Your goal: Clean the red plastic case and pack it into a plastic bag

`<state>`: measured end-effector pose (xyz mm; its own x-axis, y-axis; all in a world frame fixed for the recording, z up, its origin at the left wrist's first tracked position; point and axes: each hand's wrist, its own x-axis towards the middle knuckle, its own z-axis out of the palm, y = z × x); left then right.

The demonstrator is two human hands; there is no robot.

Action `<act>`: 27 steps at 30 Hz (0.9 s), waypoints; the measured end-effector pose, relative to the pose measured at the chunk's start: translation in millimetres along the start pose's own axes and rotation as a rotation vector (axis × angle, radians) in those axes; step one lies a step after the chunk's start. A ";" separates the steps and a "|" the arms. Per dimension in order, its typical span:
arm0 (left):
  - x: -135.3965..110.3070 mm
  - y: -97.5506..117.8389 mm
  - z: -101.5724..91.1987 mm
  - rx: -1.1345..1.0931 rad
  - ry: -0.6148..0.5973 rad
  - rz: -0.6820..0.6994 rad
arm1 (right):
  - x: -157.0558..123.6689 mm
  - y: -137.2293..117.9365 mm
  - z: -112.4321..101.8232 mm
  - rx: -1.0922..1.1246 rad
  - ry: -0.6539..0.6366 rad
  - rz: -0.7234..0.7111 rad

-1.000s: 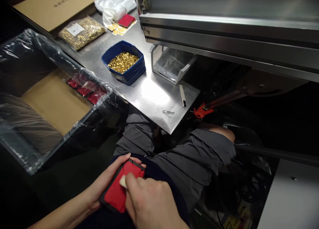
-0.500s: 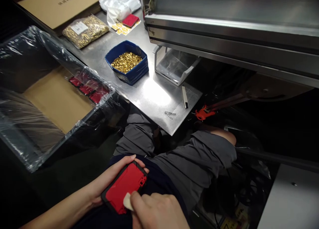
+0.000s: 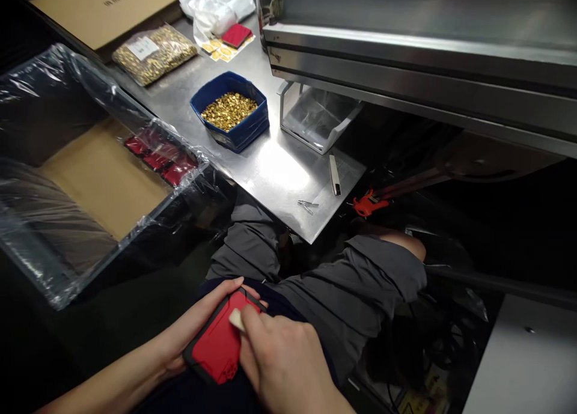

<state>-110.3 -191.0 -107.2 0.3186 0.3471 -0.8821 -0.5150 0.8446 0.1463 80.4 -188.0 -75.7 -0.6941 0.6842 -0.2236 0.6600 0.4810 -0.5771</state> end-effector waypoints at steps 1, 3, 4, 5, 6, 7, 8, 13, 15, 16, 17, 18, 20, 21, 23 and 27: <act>-0.1 -0.2 -0.3 -0.005 0.008 -0.011 | -1.3 0.3 0.3 -0.006 0.002 0.016; -0.2 -0.5 -0.6 0.001 0.022 -0.011 | -4.1 -0.1 1.4 -0.012 -0.001 0.011; -0.3 -0.6 -0.6 0.011 0.020 0.005 | -4.6 -1.0 1.9 -0.007 -0.009 -0.003; -0.3 -0.8 -0.5 0.022 0.012 0.028 | -4.0 -2.1 2.1 0.001 -0.016 -0.018; -0.2 -1.1 -0.4 0.028 0.003 0.049 | -2.6 -3.1 2.1 0.009 -0.018 -0.025; -0.2 -1.4 -0.4 0.027 -0.004 0.060 | -0.8 -3.9 1.8 0.014 -0.010 -0.020; -0.1 -1.6 -0.6 0.022 -0.004 0.057 | 1.0 -4.3 1.3 0.017 -0.002 -0.003; 0.4 -2.0 -2.7 0.025 0.025 0.032 | 0.3 -3.6 1.2 0.018 -0.006 0.012; 0.8 -2.0 -3.0 0.026 0.015 0.058 | -1.0 -4.1 1.4 0.012 -0.018 -0.001; 0.9 -1.9 -2.9 0.021 0.015 0.059 | -1.3 -4.3 1.3 0.007 -0.011 0.016; 0.9 -1.8 -2.6 0.012 0.018 0.051 | -1.5 -4.3 1.2 0.005 -0.005 0.039; 0.7 -1.5 -2.1 0.002 0.022 0.037 | -1.8 -4.3 1.2 0.005 -0.003 0.059; 0.2 -0.7 -0.6 -0.006 0.033 0.017 | -2.2 -4.6 1.6 -0.003 -0.005 0.065; -0.2 -0.2 0.1 -0.004 0.035 0.017 | -2.0 -5.0 2.1 -0.007 -0.015 0.049; -0.8 0.4 1.1 0.004 0.033 0.029 | -0.5 -6.2 2.8 -0.012 -0.027 0.011; -2.1 0.6 0.1 -0.030 0.047 -0.006 | 1.1 -5.5 3.0 -0.021 0.016 0.063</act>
<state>-111.3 -191.3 -105.2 0.2846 0.3220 -0.9030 -0.5366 0.8340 0.1283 75.1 -191.5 -75.1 -0.6467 0.7220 -0.2459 0.7080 0.4484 -0.5456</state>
